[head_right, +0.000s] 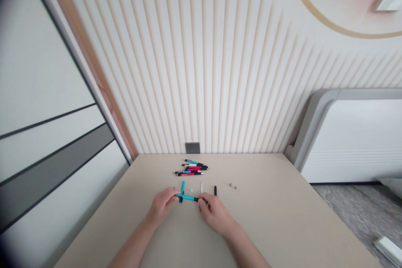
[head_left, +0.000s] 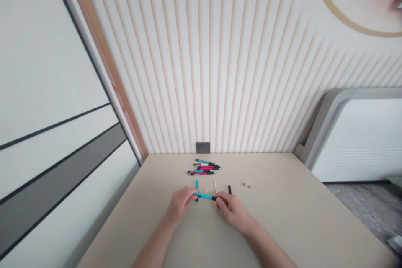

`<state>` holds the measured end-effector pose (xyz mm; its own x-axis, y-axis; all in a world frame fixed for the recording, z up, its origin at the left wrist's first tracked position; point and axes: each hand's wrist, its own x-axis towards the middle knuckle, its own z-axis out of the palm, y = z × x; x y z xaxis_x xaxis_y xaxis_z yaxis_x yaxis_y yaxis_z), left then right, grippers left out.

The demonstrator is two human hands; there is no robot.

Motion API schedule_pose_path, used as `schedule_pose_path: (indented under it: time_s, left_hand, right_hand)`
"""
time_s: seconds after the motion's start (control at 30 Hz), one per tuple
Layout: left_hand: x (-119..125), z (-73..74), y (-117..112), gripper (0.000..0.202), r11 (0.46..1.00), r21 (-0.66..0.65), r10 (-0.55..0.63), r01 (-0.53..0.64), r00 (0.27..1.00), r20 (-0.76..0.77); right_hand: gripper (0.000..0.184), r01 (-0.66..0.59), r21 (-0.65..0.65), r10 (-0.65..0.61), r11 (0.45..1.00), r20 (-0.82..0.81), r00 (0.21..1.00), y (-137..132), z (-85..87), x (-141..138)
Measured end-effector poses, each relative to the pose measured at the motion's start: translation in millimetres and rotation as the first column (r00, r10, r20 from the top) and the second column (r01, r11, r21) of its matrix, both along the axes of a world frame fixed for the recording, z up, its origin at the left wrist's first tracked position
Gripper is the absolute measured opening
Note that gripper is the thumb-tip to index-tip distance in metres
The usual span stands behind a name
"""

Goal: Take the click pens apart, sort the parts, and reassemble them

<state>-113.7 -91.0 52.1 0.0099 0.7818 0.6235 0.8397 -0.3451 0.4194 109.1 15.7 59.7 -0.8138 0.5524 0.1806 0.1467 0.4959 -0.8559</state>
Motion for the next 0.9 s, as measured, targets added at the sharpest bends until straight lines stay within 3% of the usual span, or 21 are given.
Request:
schedule_pose_path:
  time_s: [0.1,0.17,0.23,0.33,0.6,0.73,0.9]
  left_hand:
    - [-1.3,-2.2,-3.4,0.034,0.995,0.098,0.004,0.003,0.997,-0.072]
    - [-0.6,-3.1,-4.1,0.033,0.991,0.130,0.020,-0.006,0.994,-0.105]
    - [0.8,-2.9,-3.2,0.030,0.993,0.115,0.015,-0.001,0.992,-0.123]
    - [4.4,-0.9,-0.2,0.030,1.000,0.030,-0.007,0.010,0.992,-0.122]
    - [17.8,-2.1,7.3,0.042,0.987,-0.158,0.020,-0.018,1.000,0.014]
    - [15.5,0.9,8.1,0.045,0.980,-0.190,0.091,-0.065,0.988,0.129]
    - [9.4,5.0,6.7,0.041,0.979,-0.193,0.097,-0.069,0.986,0.139]
  right_hand:
    - [0.057,-0.131,-0.234,0.133,0.963,-0.007,0.991,-1.6,5.7,3.4]
    - [0.058,-0.167,-0.291,0.176,0.942,0.005,0.984,-0.8,5.7,5.1]
    - [0.052,-0.127,-0.203,0.134,0.971,0.020,0.991,1.9,4.0,6.0]
    - [0.045,-0.037,0.030,0.036,0.999,0.031,0.999,8.6,0.7,6.8]
    - [0.036,0.014,0.323,-0.041,0.946,0.076,0.996,17.7,-4.4,10.3]
    - [0.030,0.047,0.398,-0.054,0.916,0.006,0.999,11.1,-0.9,6.6]
    - [0.028,0.092,0.356,-0.088,0.930,-0.028,0.996,6.3,-0.9,3.8]
